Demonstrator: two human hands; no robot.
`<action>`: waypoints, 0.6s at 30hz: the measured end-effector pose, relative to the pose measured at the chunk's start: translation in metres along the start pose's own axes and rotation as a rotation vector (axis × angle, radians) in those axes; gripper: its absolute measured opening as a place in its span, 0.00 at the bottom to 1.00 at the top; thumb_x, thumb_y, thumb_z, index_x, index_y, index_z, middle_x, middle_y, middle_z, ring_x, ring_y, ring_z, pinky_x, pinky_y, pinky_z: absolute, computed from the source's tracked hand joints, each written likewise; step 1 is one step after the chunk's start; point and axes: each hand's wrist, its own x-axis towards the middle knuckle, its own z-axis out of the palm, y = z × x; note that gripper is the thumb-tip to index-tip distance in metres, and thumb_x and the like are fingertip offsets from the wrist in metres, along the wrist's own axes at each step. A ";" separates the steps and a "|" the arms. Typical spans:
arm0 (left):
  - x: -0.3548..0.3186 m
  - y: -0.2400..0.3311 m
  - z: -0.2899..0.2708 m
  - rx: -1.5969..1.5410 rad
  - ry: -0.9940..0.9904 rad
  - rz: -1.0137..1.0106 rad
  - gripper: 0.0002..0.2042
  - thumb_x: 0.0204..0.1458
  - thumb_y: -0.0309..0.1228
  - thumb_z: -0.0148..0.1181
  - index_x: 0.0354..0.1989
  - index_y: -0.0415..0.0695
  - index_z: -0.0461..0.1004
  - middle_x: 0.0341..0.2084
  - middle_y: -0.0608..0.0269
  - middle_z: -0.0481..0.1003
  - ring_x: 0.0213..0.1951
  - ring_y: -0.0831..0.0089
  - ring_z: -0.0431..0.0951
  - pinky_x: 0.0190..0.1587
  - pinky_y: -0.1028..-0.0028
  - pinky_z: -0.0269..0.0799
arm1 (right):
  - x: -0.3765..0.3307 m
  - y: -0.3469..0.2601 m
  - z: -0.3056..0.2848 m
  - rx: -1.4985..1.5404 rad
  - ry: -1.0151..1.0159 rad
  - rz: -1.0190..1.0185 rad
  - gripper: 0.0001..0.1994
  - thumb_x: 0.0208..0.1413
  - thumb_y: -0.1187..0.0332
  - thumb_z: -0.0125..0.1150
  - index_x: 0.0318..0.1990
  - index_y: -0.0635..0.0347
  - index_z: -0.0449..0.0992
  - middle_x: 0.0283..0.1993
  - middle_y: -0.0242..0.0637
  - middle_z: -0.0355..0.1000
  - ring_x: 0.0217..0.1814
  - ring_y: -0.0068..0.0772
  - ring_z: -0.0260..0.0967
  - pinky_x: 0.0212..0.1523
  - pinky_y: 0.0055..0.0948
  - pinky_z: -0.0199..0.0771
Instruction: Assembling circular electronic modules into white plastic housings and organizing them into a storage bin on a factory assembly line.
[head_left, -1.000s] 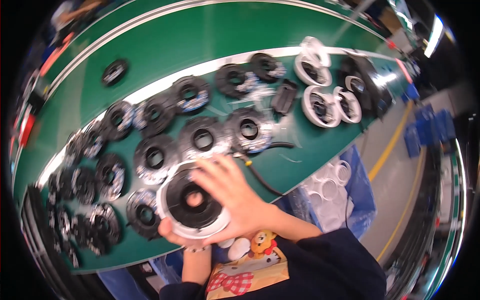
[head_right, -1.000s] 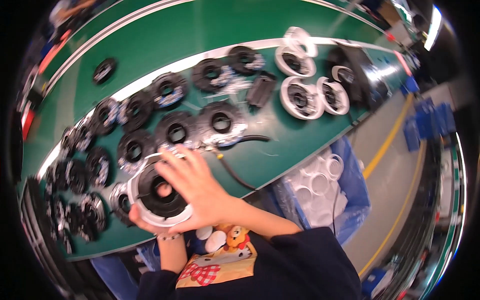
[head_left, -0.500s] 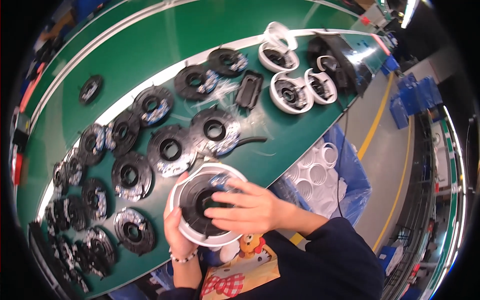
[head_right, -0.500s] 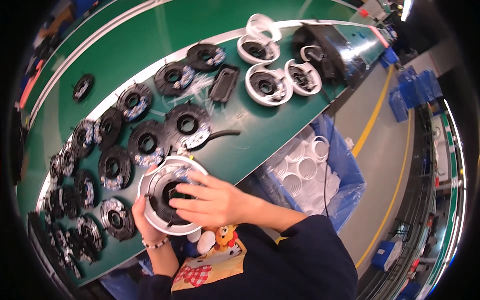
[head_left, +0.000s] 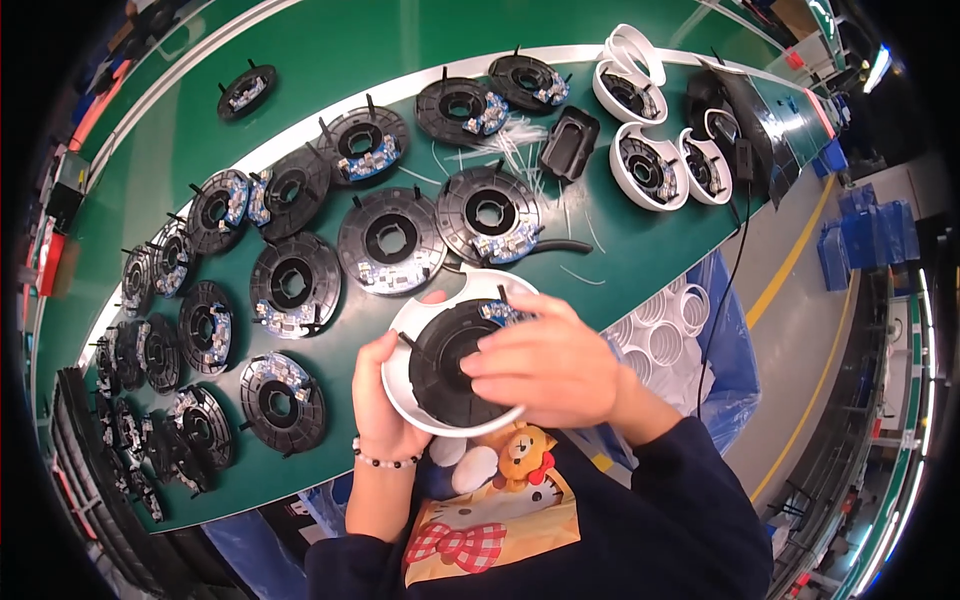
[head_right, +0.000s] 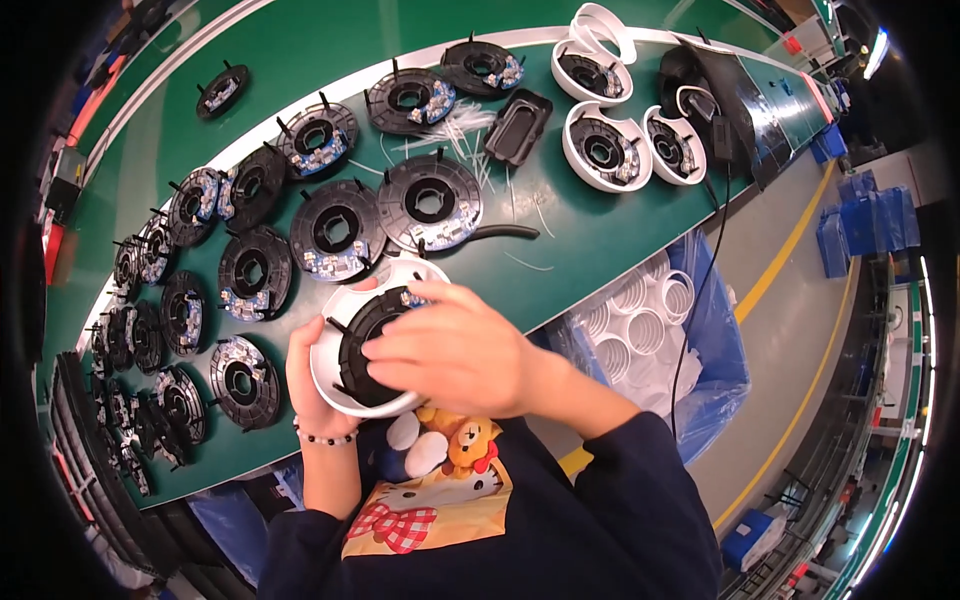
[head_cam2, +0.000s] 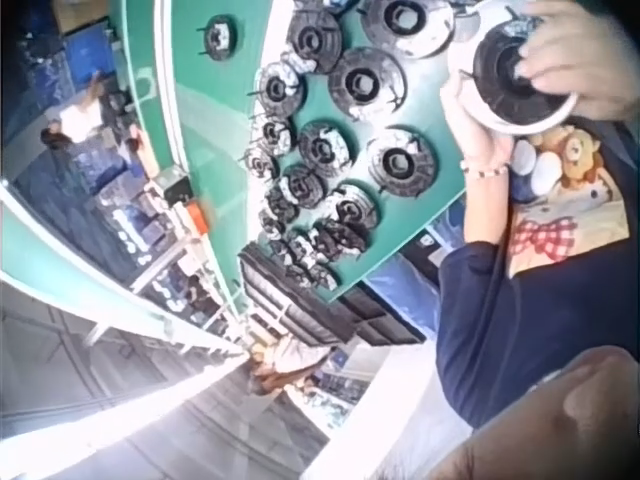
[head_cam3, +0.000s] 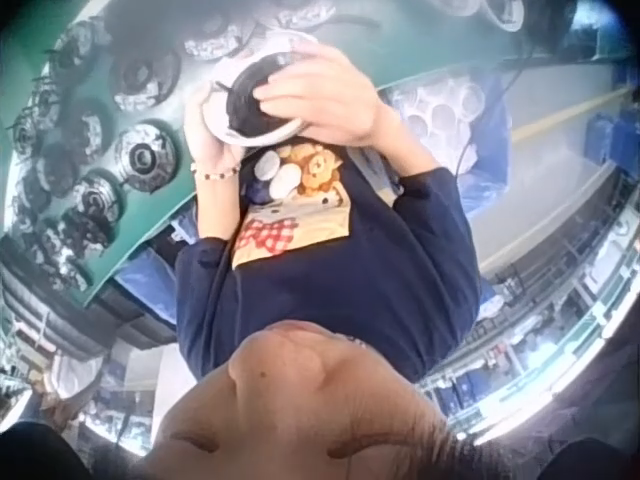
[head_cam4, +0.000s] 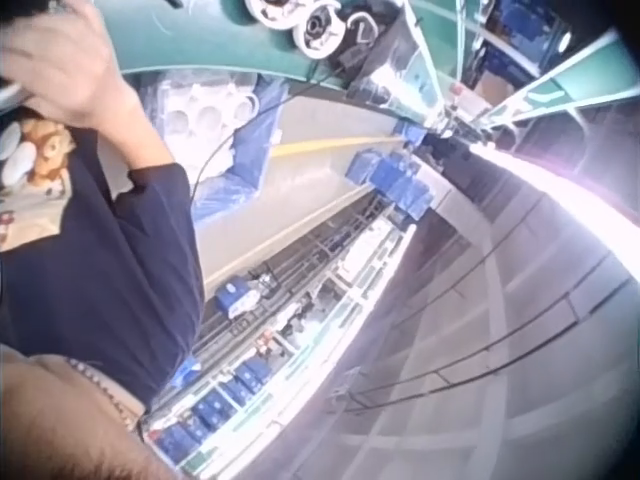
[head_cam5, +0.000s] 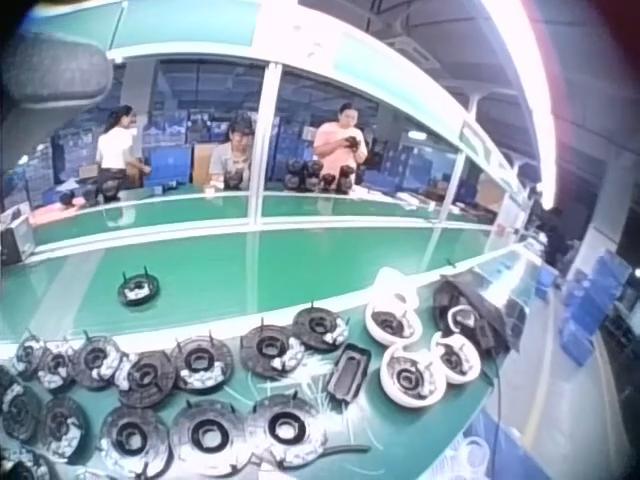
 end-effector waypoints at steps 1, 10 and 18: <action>-0.001 0.001 -0.001 -0.062 0.013 -0.014 0.25 0.50 0.39 0.37 0.53 0.35 0.54 0.46 0.47 0.65 0.46 0.60 0.68 0.49 0.67 0.63 | 0.008 0.001 -0.002 0.101 0.015 0.032 0.11 0.35 0.70 0.63 0.31 0.56 0.74 0.37 0.33 0.72 0.39 0.32 0.68 0.49 0.38 0.60; -0.009 0.011 0.007 -0.564 -0.027 -0.250 0.23 0.52 0.41 0.38 0.49 0.34 0.57 0.40 0.41 0.67 0.37 0.53 0.73 0.34 0.59 0.75 | 0.035 0.010 -0.013 0.333 0.045 0.119 0.17 0.27 0.67 0.70 0.29 0.62 0.74 0.28 0.35 0.72 0.32 0.36 0.69 0.33 0.28 0.67; -0.016 0.014 0.003 -0.581 -0.031 -0.237 0.28 0.50 0.41 0.39 0.56 0.34 0.47 0.48 0.41 0.60 0.44 0.50 0.69 0.39 0.56 0.72 | 0.032 -0.002 -0.003 0.323 0.186 0.156 0.17 0.25 0.68 0.71 0.27 0.63 0.73 0.26 0.36 0.72 0.32 0.37 0.72 0.32 0.30 0.69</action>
